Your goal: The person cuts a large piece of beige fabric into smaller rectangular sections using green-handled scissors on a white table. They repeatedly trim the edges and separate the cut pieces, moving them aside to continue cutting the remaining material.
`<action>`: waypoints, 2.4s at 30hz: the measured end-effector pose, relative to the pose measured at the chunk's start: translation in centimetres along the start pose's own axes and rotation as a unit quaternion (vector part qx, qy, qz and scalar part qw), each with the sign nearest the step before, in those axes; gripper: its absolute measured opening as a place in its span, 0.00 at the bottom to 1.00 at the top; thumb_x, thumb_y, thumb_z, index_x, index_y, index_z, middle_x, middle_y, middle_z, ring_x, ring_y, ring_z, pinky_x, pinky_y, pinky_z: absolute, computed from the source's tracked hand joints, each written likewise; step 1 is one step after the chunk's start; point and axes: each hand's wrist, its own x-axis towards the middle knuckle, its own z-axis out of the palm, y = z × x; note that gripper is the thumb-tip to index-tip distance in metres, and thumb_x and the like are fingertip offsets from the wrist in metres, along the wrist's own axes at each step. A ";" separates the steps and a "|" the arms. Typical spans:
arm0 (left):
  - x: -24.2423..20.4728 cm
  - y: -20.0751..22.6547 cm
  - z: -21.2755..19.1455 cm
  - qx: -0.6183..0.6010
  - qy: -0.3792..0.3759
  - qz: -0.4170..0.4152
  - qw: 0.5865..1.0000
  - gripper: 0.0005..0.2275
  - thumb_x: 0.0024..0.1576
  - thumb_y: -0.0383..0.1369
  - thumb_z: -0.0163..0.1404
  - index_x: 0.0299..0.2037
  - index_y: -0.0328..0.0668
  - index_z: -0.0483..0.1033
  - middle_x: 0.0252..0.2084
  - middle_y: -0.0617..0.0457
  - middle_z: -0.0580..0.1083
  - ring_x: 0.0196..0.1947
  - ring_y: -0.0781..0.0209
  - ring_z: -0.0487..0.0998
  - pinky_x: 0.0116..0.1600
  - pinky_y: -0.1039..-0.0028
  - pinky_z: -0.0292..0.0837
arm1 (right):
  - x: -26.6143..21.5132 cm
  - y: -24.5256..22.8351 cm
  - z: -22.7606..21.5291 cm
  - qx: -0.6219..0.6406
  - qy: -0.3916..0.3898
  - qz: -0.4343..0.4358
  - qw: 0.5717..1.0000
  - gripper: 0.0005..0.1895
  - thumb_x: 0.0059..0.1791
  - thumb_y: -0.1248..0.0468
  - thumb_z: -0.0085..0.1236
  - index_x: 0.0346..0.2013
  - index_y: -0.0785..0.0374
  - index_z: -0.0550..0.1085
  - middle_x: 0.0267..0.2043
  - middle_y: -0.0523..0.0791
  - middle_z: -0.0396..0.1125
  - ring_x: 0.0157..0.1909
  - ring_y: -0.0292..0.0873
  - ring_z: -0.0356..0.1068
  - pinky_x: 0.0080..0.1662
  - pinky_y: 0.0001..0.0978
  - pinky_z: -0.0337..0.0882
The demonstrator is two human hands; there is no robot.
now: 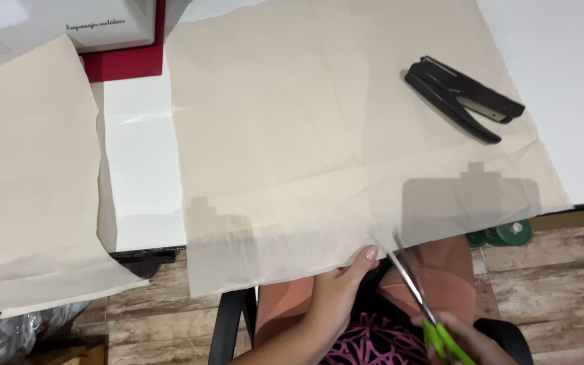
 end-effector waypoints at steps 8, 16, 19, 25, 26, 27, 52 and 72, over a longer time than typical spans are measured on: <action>-0.2 -0.2 0.3 -0.050 0.015 0.001 0.999 0.15 0.52 0.26 0.60 0.50 0.30 0.81 0.46 0.41 0.82 0.47 0.51 0.83 0.55 0.60 0.85 | 0.0 -3.2 4.7 0.179 -0.048 -0.154 0.970 0.35 0.48 0.52 0.56 0.69 0.58 0.65 0.28 0.52 0.69 0.31 0.51 0.77 0.40 0.40 0.74; -0.4 0.4 0.5 -0.055 0.050 -0.028 0.997 0.14 0.51 0.24 0.60 0.48 0.26 0.82 0.46 0.38 0.83 0.46 0.50 0.83 0.56 0.62 0.84 | 0.4 -4.6 6.0 0.095 -0.027 -0.226 0.969 0.36 0.47 0.46 0.56 0.66 0.57 0.66 0.24 0.49 0.73 0.26 0.42 0.72 0.35 0.30 0.63; 0.0 -0.9 0.2 -0.062 0.044 -0.020 0.997 0.13 0.51 0.25 0.61 0.46 0.26 0.83 0.44 0.39 0.84 0.44 0.51 0.84 0.53 0.65 0.85 | 1.8 -3.0 5.4 0.067 -0.047 -0.293 0.953 0.34 0.51 0.51 0.54 0.69 0.61 0.60 0.26 0.47 0.71 0.27 0.42 0.77 0.37 0.28 0.72; 0.5 -1.9 -0.1 -0.058 0.009 0.023 0.998 0.09 0.53 0.26 0.61 0.42 0.29 0.84 0.40 0.44 0.83 0.42 0.56 0.84 0.51 0.68 0.86 | 3.1 -0.9 5.3 0.098 -0.013 -0.263 0.960 0.36 0.49 0.51 0.56 0.68 0.63 0.62 0.28 0.50 0.71 0.23 0.47 0.81 0.36 0.31 0.75; 0.5 -1.5 -0.1 -0.057 0.009 0.024 0.998 0.09 0.53 0.26 0.61 0.42 0.29 0.84 0.40 0.44 0.83 0.42 0.56 0.84 0.51 0.68 0.86 | 3.3 -0.8 5.4 0.099 -0.013 -0.264 0.959 0.36 0.49 0.51 0.56 0.68 0.63 0.62 0.28 0.50 0.71 0.23 0.47 0.81 0.36 0.31 0.75; 0.4 -1.4 -0.1 -0.051 0.019 0.000 0.998 0.11 0.52 0.27 0.61 0.44 0.28 0.84 0.42 0.42 0.83 0.43 0.54 0.84 0.53 0.68 0.85 | 3.4 -0.6 5.5 0.107 -0.010 -0.251 0.962 0.36 0.48 0.51 0.56 0.68 0.62 0.62 0.28 0.50 0.71 0.22 0.48 0.80 0.35 0.32 0.75; 1.0 -2.3 -0.5 -0.052 0.024 0.007 0.998 0.09 0.53 0.26 0.61 0.41 0.29 0.85 0.40 0.44 0.84 0.40 0.57 0.84 0.53 0.69 0.84 | 4.0 0.6 6.2 0.156 0.066 -0.155 0.973 0.30 0.48 0.60 0.58 0.66 0.59 0.74 0.23 0.44 0.63 0.17 0.37 0.58 0.26 0.29 0.61; 0.2 0.2 -0.6 0.042 -0.001 0.005 0.999 0.14 0.52 0.29 0.61 0.49 0.37 0.85 0.50 0.48 0.85 0.52 0.60 0.83 0.62 0.73 0.75 | 4.7 -5.0 5.7 0.170 -0.003 -0.251 0.953 0.32 0.49 0.58 0.58 0.67 0.61 0.66 0.26 0.51 0.67 0.23 0.48 0.72 0.33 0.37 0.74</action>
